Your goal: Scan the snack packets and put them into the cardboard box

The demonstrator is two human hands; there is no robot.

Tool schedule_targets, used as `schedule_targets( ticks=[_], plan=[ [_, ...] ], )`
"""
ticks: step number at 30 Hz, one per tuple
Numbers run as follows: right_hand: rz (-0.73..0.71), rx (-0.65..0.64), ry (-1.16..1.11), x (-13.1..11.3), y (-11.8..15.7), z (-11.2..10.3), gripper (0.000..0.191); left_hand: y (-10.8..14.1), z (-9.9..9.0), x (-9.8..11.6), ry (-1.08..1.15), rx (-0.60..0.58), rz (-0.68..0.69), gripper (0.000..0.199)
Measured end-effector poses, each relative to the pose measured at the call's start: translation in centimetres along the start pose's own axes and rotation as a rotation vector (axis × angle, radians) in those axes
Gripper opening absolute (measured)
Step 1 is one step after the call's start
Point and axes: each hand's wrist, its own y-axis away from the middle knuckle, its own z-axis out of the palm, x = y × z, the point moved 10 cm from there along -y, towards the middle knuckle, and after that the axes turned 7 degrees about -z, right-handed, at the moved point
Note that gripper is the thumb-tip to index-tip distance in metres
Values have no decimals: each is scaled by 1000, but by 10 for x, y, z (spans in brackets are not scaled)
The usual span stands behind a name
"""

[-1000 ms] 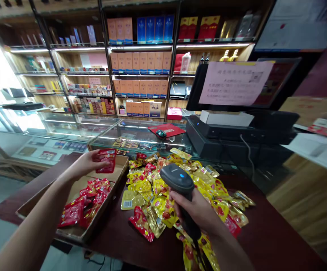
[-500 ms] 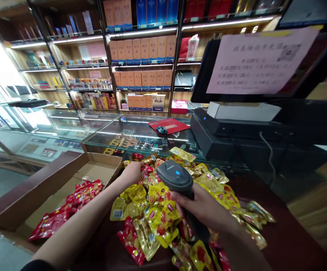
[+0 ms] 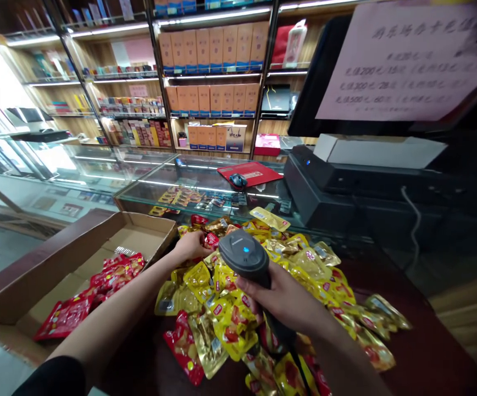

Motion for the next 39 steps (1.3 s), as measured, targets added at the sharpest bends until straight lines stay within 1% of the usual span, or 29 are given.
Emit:
schedule_targets(
  ticks=[2, 5, 6, 7, 9, 12, 14, 15, 16, 17, 20, 22, 25, 27, 29, 31, 33, 36, 39],
  plan=[
    [8, -2, -4, 5, -4, 0, 35, 0, -10, 1, 105, 35, 21, 35],
    [-5, 4, -13, 11, -9, -3, 36, 6, -38, 7, 358, 117, 41, 39],
    [-12, 1, -13, 11, -9, -3, 36, 9, -46, 9, 473, 118, 36, 41],
    [-19, -5, -12, 11, -10, -3, 36, 13, -52, 11, 597, 93, 20, 43],
    [-19, -22, -7, 10, -9, -1, 36, 24, -52, 16, 872, -20, -30, 44],
    [5, -46, 2, 9, -7, 5, 37, 47, -37, 25, 1250, -272, -101, 35],
    [20, -71, 4, 10, -7, 12, 37, 63, -24, 28, 1403, -435, -170, 23],
    [25, -86, 2, 11, -7, 16, 37, 70, -18, 28, 1444, -496, -205, 16],
    [26, -96, -3, 12, -7, 19, 37, 75, -15, 28, 1466, -537, -228, 11],
    [25, -101, -6, 13, -7, 21, 36, 79, -14, 28, 1475, -561, -235, 13],
    [12, -87, -15, 15, -9, 22, 36, 84, -17, 32, 1442, -579, -191, 30],
    [20, -75, -38, 17, -9, 20, 37, 85, -15, 32, 1381, -558, -159, 34],
    [60, -71, -88, 21, -8, 22, 39, 83, -6, 29, 1212, -518, -120, 40],
    [78, -70, -95, 23, -8, 25, 39, 81, -2, 27, 1074, -485, -62, 41],
    [83, -60, -84, 26, -9, 28, 37, 77, -3, 25, 1006, -436, 2, 41],
    [74, -46, -69, 29, -11, 31, 36, 73, -7, 23, 1013, -392, 34, 44],
    [63, -37, -65, 32, -13, 34, 36, 70, -10, 19, 1033, -360, 38, 46],
    [58, -40, -65, 36, -14, 37, 36, 67, -8, 14, 1030, -358, 17, 46],
    [53, -54, -60, 38, -14, 38, 35, 67, -5, 13, 1063, -380, -4, 47]
  ],
)
